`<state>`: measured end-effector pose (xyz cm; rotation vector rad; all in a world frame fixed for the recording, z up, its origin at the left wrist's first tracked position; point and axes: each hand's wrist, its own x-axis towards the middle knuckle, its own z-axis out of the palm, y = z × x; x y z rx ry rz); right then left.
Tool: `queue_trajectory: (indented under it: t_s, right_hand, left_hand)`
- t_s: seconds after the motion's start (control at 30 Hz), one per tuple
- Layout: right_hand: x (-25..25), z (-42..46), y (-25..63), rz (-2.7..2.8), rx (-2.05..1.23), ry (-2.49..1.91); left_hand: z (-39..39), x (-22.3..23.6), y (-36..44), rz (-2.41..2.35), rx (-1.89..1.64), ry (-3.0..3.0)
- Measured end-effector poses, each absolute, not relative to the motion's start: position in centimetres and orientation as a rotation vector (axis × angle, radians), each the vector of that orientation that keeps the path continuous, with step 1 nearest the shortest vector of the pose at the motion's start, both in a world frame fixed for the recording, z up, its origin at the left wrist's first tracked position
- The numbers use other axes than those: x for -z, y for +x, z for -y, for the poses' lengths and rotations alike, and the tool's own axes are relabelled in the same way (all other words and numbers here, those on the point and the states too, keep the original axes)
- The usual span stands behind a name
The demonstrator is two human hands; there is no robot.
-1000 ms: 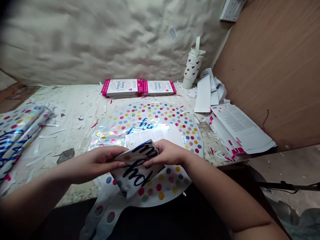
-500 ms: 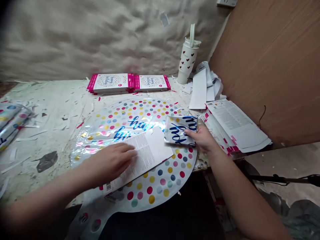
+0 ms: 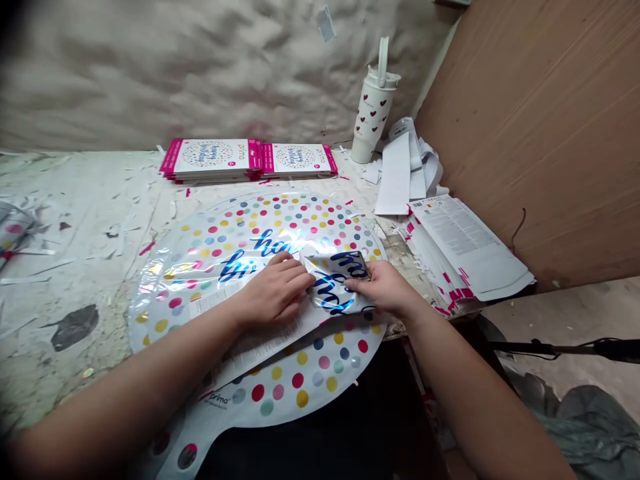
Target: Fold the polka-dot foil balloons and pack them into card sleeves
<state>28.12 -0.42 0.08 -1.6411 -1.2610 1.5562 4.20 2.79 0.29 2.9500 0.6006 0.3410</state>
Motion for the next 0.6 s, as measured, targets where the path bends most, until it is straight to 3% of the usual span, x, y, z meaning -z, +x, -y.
queue_trajectory:
  t_s: [0.17,0.33,0.6]
  right_hand:
    - [0.3,-0.7,26.8,0.92,-1.909,-1.55]
    - [-0.5,-1.5,26.1,0.796,-1.895,-1.5]
    - [-2.8,-2.7,24.7,1.201,-1.838,-1.475]
  left_hand:
    - [-2.4,-0.2,4.5,-0.488,-0.285,3.042]
    - [-2.3,-0.5,4.5,-0.564,-0.302,3.031]
    - [-1.8,-1.5,4.6,-0.579,-0.304,3.017]
